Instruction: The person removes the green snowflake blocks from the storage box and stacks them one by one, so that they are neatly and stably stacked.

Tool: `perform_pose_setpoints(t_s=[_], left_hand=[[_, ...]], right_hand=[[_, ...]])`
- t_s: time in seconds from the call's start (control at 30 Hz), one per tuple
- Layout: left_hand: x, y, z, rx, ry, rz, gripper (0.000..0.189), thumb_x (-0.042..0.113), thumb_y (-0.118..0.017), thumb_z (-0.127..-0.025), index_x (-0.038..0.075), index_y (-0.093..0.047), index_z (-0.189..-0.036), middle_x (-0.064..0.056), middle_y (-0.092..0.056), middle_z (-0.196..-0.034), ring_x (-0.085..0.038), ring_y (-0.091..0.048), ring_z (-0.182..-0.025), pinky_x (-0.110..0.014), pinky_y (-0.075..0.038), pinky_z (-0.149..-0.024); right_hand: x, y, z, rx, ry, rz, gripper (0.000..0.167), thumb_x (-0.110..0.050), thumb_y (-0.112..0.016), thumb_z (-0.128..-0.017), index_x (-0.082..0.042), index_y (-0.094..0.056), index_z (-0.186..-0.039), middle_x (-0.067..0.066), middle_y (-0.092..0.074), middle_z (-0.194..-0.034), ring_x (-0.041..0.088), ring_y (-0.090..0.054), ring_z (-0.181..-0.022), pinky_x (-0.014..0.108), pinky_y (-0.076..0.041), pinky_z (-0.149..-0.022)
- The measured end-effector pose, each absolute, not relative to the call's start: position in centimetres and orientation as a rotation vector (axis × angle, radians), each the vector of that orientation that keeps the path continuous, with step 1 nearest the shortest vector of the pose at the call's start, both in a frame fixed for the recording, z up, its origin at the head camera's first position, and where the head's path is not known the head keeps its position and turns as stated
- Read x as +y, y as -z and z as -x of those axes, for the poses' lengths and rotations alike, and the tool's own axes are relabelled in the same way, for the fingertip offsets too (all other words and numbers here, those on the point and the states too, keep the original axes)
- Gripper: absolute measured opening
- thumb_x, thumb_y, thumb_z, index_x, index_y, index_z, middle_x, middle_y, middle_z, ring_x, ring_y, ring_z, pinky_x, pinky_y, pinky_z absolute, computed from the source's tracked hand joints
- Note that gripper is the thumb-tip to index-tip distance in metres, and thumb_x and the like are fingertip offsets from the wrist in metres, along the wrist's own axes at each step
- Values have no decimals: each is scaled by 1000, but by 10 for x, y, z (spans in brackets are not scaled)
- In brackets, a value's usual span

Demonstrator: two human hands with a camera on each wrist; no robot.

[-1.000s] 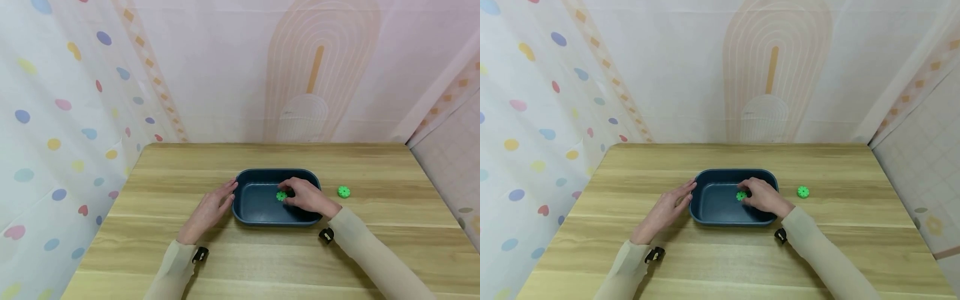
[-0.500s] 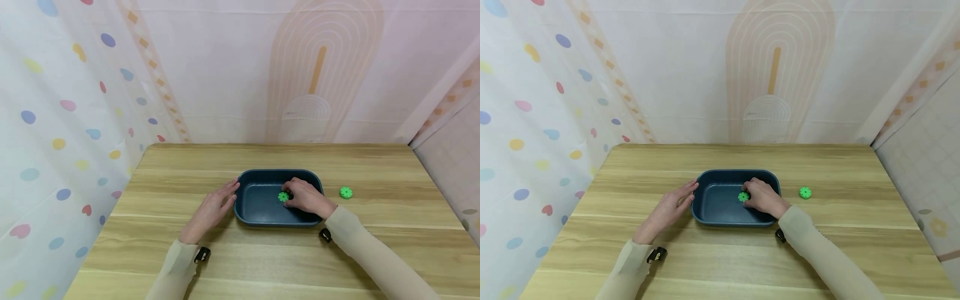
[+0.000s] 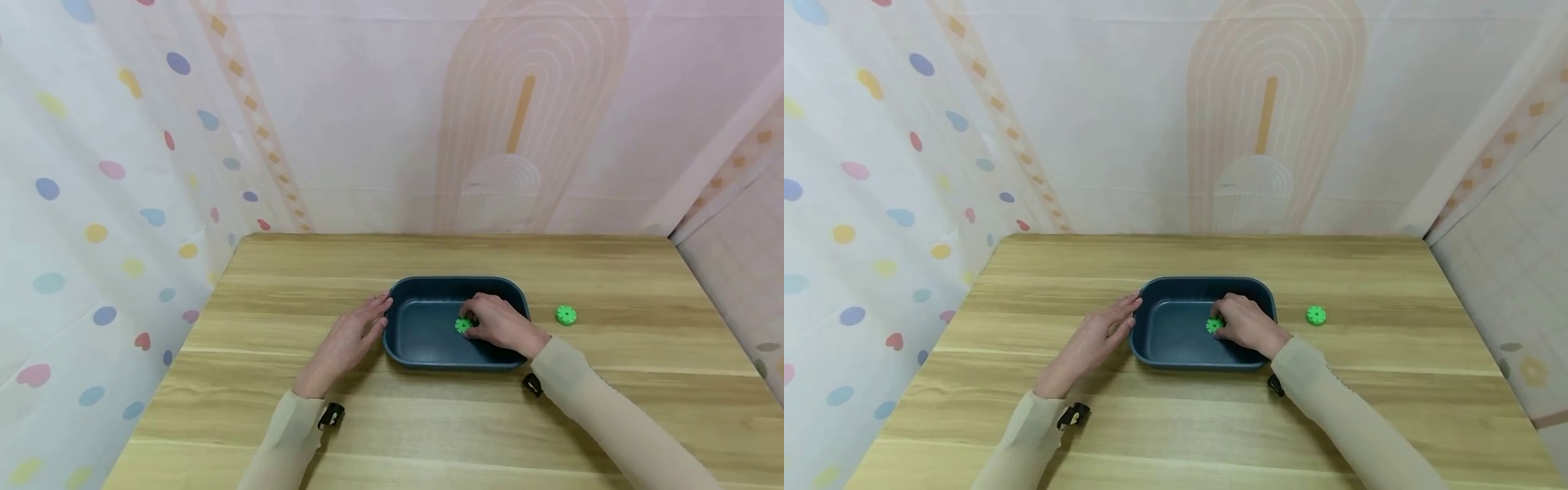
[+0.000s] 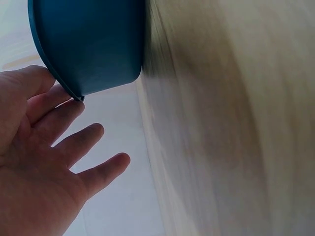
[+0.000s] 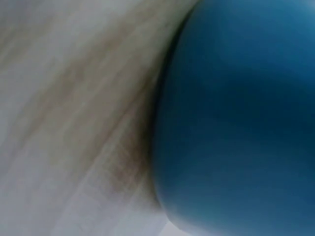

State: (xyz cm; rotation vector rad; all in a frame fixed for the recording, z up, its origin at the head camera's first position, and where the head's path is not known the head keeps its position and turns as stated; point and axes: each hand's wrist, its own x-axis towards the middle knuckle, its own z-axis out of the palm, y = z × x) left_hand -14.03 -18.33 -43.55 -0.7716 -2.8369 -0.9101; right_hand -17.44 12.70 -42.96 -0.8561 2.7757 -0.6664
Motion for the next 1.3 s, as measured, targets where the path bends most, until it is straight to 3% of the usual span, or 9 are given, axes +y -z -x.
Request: perform_pose_setpoints(t_s=[0.23, 0.57, 0.77, 0.9, 1.3], left_hand=[[-184, 435, 140, -2825, 934, 792, 43, 15, -57, -108, -2, -54, -148, -15, -46, -158, -39, -43, -144, -54, -37, -116], [-182, 434, 137, -2857, 910, 762, 43, 16, -55, -108, -1, -55, -148, -15, -45, -159, -41, -41, -146, -64, -36, -113], [-182, 434, 137, -2871, 909, 743, 43, 16, -55, -109, 0, -54, -148, -13, -45, -159, -39, -40, -146, -63, -36, -114], [-182, 434, 136, -2888, 888, 708, 43, 19, -55, -109, 3, -55, -149, -10, -45, -160, -37, -39, -148, -70, -36, -111], [-182, 434, 138, -2884, 871, 737, 43, 19, -54, -109, 2, -55, -149, -12, -45, -159, -38, -40, -147, -64, -36, -114]], right_hand=[[128, 428, 174, 2778, 644, 825, 28, -16, -80, -92, -1, -73, -115, 8, -66, -107, 16, -55, -84, 35, -52, -76], [134, 422, 167, 2804, 750, 803, 26, -13, -80, -91, -6, -73, -115, 4, -67, -105, 20, -64, -94, 40, -56, -82], [139, 420, 161, 2836, 842, 800, 28, -14, -82, -89, -7, -73, -114, 2, -67, -106, 20, -64, -95, 40, -56, -83], [143, 419, 159, 2853, 875, 802, 28, -13, -81, -89, -7, -73, -114, 2, -66, -107, 20, -63, -95, 40, -55, -84], [155, 412, 148, 2852, 962, 745, 29, -16, -80, -92, -6, -72, -118, 4, -64, -113, 22, -61, -101, 43, -55, -88]])
